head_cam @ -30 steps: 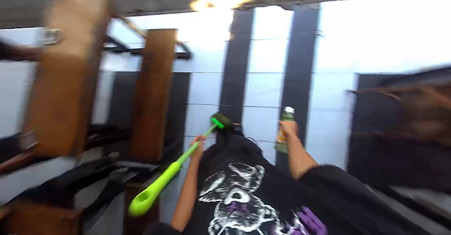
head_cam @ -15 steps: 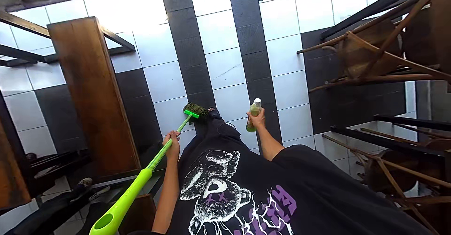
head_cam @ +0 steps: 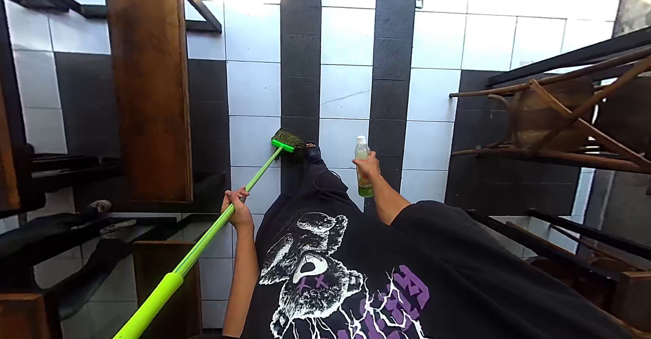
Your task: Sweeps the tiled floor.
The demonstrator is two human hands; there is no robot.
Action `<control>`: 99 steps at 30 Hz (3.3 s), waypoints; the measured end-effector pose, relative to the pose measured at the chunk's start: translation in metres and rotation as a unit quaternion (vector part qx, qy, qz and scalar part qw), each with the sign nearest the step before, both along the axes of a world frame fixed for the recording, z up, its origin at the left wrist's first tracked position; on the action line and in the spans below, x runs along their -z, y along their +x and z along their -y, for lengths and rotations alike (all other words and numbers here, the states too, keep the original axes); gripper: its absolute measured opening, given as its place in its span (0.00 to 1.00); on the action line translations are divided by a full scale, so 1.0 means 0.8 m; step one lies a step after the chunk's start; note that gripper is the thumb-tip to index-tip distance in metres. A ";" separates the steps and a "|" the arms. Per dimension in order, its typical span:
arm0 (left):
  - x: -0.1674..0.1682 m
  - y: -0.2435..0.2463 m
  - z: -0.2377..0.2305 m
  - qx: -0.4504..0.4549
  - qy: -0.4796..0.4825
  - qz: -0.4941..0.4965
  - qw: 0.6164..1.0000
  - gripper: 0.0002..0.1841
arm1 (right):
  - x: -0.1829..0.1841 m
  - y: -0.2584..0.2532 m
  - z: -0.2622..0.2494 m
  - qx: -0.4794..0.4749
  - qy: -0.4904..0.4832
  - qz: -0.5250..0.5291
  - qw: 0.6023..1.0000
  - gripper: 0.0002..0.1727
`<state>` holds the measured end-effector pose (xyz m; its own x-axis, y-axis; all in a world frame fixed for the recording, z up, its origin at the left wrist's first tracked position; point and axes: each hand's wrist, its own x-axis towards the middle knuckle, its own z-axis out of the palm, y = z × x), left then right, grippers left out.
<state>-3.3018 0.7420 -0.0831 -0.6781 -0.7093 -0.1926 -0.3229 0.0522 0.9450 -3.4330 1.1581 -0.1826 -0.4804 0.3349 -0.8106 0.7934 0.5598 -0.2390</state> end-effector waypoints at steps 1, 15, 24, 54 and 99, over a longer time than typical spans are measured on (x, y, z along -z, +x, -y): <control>0.001 0.010 0.001 -0.023 0.011 -0.003 1.000 0.24 | 0.000 -0.013 0.005 -0.011 0.003 -0.015 1.000 0.54; -0.125 0.195 0.086 -0.246 0.045 -0.236 0.939 0.23 | -0.069 0.019 0.068 -0.046 0.046 -0.209 0.976 0.53; -0.175 0.392 0.099 -0.321 -0.007 -0.267 0.909 0.23 | -0.055 0.135 0.131 -0.249 0.080 -0.063 0.963 0.55; -0.059 0.427 -0.040 -0.810 0.144 0.053 0.565 0.28 | -0.002 -0.174 0.408 -0.447 -0.089 -0.172 0.873 0.55; -0.052 0.388 -0.130 -0.866 0.145 -0.089 0.469 0.29 | -0.080 -0.435 0.553 -0.486 0.006 -0.176 0.856 0.47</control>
<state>-2.9918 0.8463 -0.0418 0.8449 -0.1867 -0.5013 0.4424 -0.2830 0.8510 -3.7811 0.7159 -0.1186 -0.7507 -0.3545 -0.5574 -0.1681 0.9185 -0.3579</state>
